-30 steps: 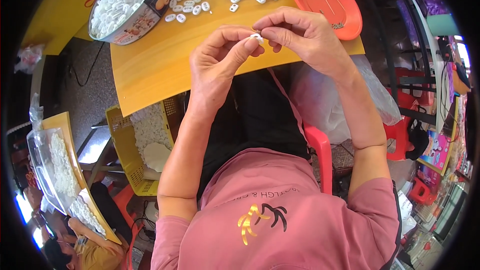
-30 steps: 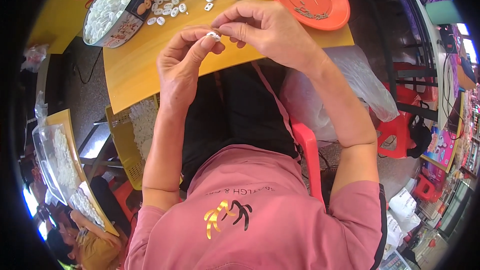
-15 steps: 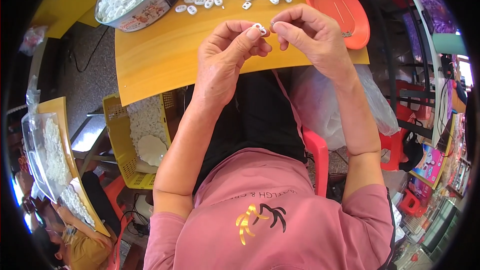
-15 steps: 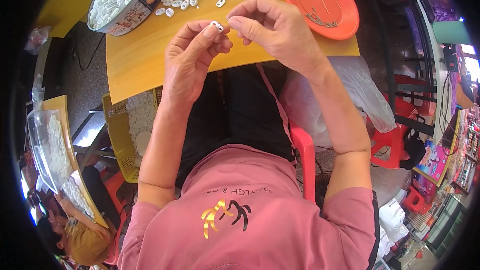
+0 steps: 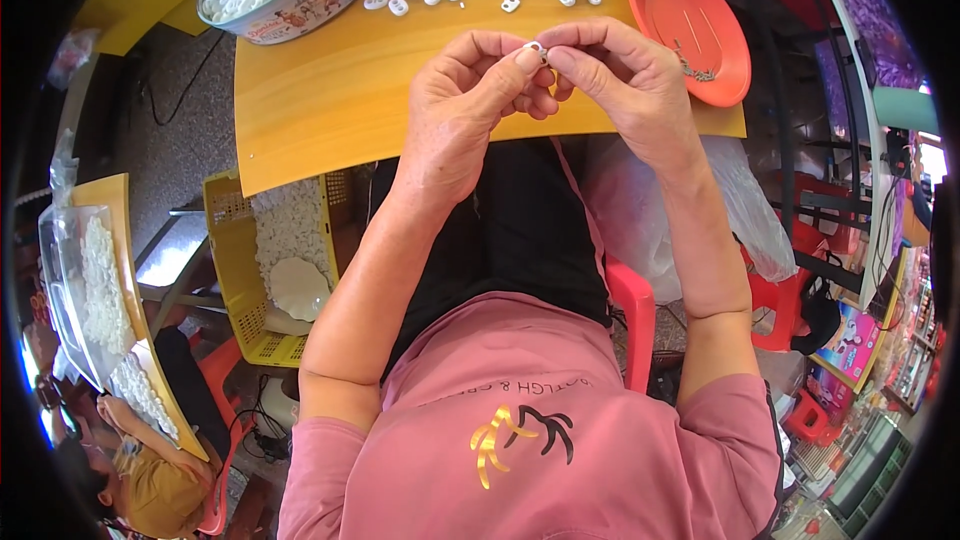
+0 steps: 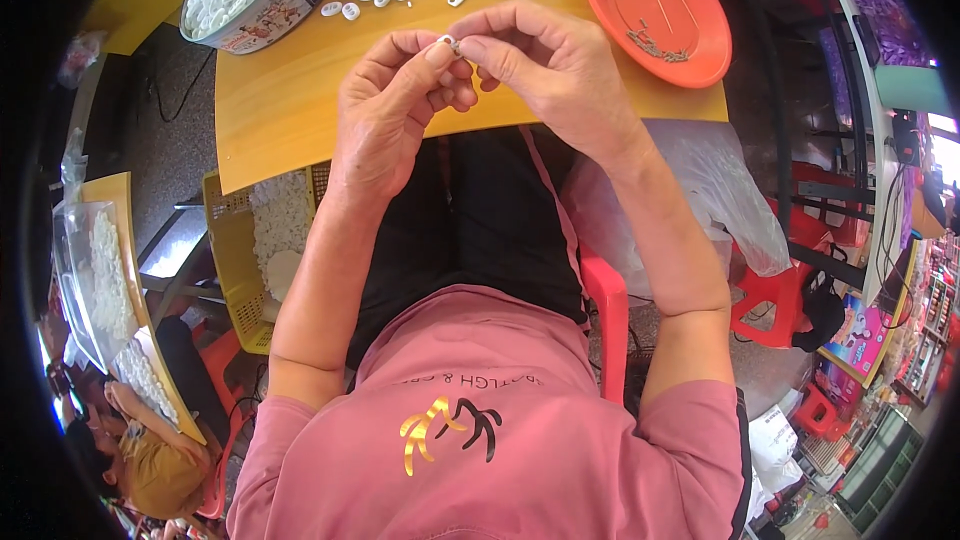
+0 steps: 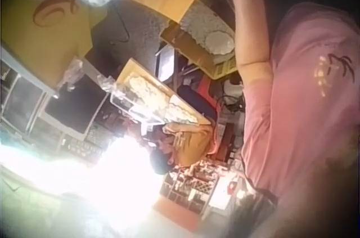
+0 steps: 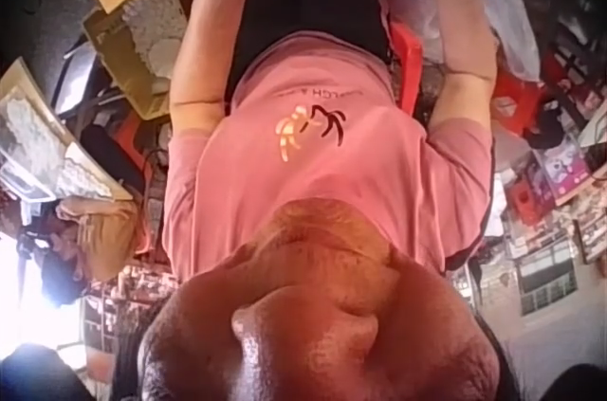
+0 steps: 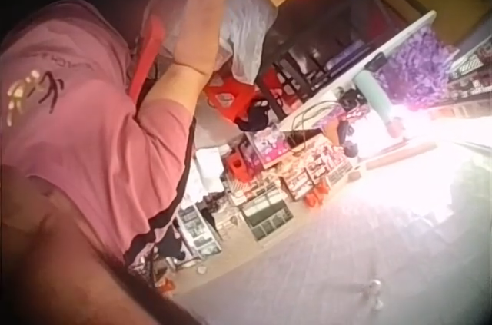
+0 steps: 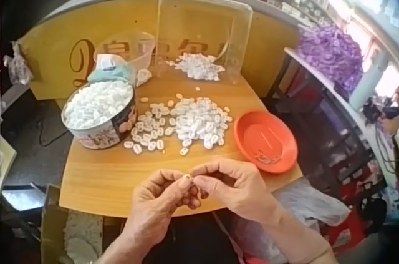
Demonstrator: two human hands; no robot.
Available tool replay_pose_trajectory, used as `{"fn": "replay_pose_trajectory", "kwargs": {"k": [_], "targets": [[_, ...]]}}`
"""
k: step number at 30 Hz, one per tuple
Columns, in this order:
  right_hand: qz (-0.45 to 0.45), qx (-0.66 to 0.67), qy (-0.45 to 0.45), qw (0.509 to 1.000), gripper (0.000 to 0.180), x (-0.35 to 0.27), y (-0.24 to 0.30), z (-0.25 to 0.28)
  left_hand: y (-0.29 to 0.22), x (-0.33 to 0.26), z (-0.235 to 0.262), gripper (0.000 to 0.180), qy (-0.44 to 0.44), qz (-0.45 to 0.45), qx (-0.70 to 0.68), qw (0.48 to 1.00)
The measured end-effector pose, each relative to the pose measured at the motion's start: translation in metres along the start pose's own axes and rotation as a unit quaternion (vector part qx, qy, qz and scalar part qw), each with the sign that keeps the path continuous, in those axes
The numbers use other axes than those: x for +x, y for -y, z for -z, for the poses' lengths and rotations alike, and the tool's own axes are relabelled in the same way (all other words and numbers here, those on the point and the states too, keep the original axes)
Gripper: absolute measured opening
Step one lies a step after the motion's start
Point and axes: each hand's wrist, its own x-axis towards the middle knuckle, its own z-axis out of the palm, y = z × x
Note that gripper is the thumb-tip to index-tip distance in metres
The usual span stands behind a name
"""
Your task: Assembling small plastic components by manually inserting metal pins into them at a workbench.
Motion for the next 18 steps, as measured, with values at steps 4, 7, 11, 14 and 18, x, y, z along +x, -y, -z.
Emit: {"fn": "replay_pose_trajectory", "kwargs": {"k": [4, 7, 11, 14, 18], "targets": [[0.000, -0.026, -0.011, 1.000, 0.019, -0.0002, 0.0001, -0.0017, -0.0010, 0.0013, 0.0037, 0.020, 0.003, -0.005, 0.031, 1.000], [-0.007, -0.031, -0.016, 0.999, 0.019, 0.0000, -0.0007, -0.0007, -0.0003, 0.0028, 0.0065, 0.021, 0.006, 0.001, 0.035, 0.999], [-0.010, -0.005, -0.032, 0.999, 0.020, -0.0009, -0.0006, 0.0025, 0.0005, 0.0014, 0.0038, 0.020, -0.007, 0.005, 0.027, 1.000], [0.004, 0.010, -0.048, 0.999, 0.019, -0.0017, -0.0011, -0.0001, 0.0005, 0.0001, 0.0002, 0.020, -0.017, 0.003, 0.021, 1.000], [0.002, 0.020, -0.062, 0.998, 0.017, -0.0028, -0.0019, -0.0037, -0.0007, -0.0013, -0.0011, 0.018, -0.008, -0.005, 0.024, 1.000]]}}
